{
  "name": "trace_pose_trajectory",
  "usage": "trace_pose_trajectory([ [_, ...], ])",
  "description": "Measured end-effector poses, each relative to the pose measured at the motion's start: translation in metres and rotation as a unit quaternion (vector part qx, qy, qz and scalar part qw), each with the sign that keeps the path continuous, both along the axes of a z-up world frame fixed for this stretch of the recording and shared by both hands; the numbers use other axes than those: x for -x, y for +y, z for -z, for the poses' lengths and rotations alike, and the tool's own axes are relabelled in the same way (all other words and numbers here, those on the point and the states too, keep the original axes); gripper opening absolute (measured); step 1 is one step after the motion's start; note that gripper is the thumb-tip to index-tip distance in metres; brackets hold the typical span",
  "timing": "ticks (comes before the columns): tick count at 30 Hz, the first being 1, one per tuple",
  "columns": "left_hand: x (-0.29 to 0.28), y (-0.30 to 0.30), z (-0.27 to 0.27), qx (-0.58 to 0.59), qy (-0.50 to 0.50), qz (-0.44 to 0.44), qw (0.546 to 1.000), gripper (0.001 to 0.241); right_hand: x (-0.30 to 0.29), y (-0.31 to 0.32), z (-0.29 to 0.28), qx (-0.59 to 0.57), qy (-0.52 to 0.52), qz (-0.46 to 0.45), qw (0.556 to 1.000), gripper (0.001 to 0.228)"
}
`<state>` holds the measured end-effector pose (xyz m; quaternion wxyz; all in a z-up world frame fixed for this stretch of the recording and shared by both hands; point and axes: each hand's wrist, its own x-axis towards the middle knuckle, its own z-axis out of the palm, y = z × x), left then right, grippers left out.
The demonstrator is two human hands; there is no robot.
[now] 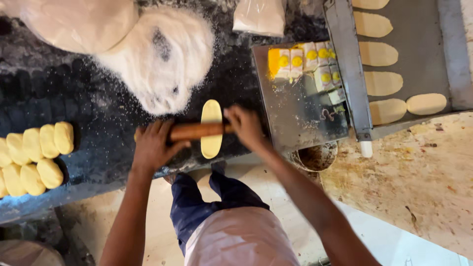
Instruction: The person repeatedly rolls small dough pieces into oval shapes using a rolling pin on a floured surface. They dip each piece in flour before rolling and place the finished ovals onto a metal tray. The process continues until the tray is filled with uniformly shaped dough pieces.
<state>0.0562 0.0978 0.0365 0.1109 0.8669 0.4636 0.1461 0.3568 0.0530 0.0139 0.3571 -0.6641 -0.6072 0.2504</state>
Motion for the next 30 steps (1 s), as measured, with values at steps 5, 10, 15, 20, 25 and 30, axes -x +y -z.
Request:
trace_pose_trajectory([
  [5, 0.019, -0.052, 0.004, -0.006, 0.04, 0.023, 0.999, 0.074, 0.033, -0.101, -0.001, -0.045, -0.105, -0.002, 0.993, 0.019],
  [10, 0.019, -0.051, 0.008, -0.043, 0.02, 0.041, 0.998, 0.067, 0.033, -0.09, -0.009, -0.05, -0.116, 0.027, 0.992, 0.021],
  [15, -0.024, 0.043, 0.031, -0.051, -0.067, -0.052, 0.995, 0.054, 0.001, 0.045, 0.019, -0.094, -0.23, 0.098, 0.964, 0.021],
  [20, -0.042, 0.118, 0.036, 0.032, -0.138, -0.122, 0.982, 0.048, -0.023, 0.128, 0.031, -0.043, -0.121, 0.059, 0.99, 0.025],
  [25, -0.001, -0.007, 0.025, -0.048, 0.019, 0.022, 0.998, 0.07, 0.024, -0.041, 0.024, -0.096, -0.273, 0.042, 0.956, 0.033],
  [30, 0.051, -0.072, 0.023, -0.05, 0.067, -0.022, 0.996, 0.055, 0.05, -0.092, -0.009, 0.027, 0.057, 0.086, 0.994, 0.031],
])
